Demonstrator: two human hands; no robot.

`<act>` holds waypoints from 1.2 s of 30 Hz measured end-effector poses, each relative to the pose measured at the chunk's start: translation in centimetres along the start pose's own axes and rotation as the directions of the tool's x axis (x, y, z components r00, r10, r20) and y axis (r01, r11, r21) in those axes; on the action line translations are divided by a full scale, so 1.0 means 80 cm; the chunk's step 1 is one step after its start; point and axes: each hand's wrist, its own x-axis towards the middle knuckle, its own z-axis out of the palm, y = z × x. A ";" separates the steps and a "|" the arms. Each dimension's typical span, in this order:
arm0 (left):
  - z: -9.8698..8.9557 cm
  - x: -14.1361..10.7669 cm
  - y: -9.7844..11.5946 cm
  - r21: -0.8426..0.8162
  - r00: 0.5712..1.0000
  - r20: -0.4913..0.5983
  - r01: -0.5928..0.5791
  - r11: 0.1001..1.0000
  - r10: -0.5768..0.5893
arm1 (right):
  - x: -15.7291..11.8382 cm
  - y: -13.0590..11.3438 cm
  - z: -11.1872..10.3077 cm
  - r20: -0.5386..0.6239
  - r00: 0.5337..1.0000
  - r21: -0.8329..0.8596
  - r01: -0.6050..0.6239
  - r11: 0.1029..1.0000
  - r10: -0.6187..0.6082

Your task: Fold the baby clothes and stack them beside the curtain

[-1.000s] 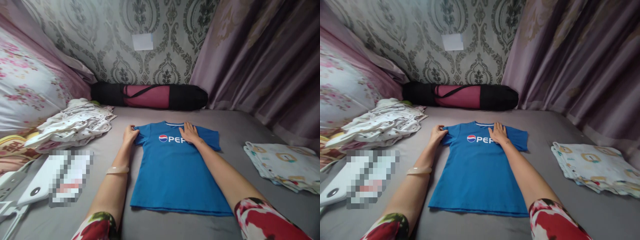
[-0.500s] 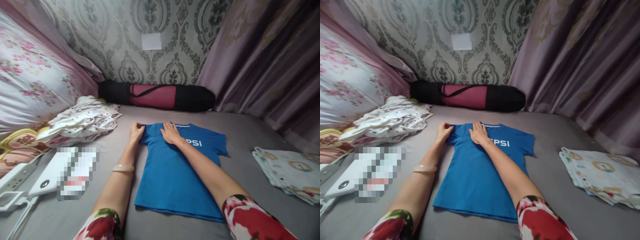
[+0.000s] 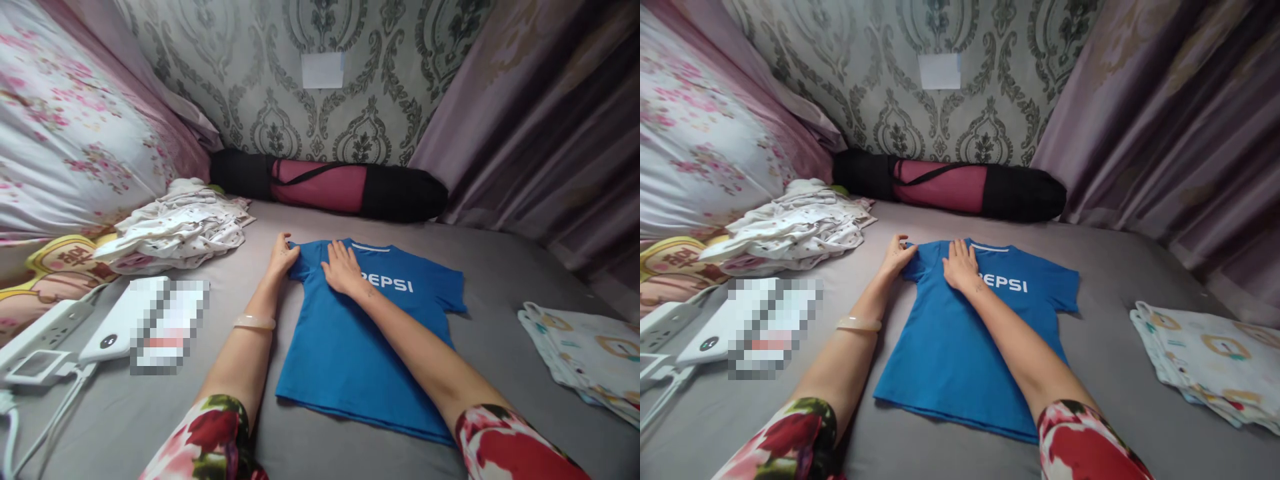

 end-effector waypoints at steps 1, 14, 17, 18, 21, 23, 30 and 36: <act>0.001 0.001 -0.001 0.002 1.000 0.012 -0.022 1.000 0.022 | -0.009 -0.011 0.000 0.006 0.999 0.017 0.038 0.999 -0.038; -0.004 -0.001 0.004 0.157 0.980 0.023 -0.197 0.968 0.196 | -0.063 -0.051 0.009 0.118 0.976 0.297 0.141 0.944 -0.183; -0.005 0.001 0.002 0.193 0.988 0.040 -0.152 0.969 0.147 | -0.070 -0.027 -0.010 0.167 0.962 0.369 0.140 0.919 -0.214; -0.005 0.001 0.002 0.203 0.989 0.048 -0.145 0.969 0.138 | -0.073 -0.015 -0.014 0.156 0.969 0.348 0.126 0.929 -0.190; -0.005 0.003 0.001 0.224 0.987 0.090 -0.154 0.962 0.137 | -0.073 0.036 -0.020 0.123 0.992 0.215 0.003 0.977 -0.030; -0.005 0.003 -0.001 0.234 0.986 0.093 -0.157 0.960 0.139 | -0.067 0.079 -0.020 0.132 0.984 0.130 -0.136 0.982 0.119; -0.006 0.005 -0.004 0.206 0.989 0.099 -0.126 0.970 0.108 | -0.049 0.197 -0.032 0.070 0.963 0.130 -0.269 0.954 0.262; -0.009 0.001 -0.002 0.210 0.995 0.079 -0.083 0.974 0.068 | -0.063 0.209 -0.033 0.091 0.973 0.015 -0.216 0.976 0.214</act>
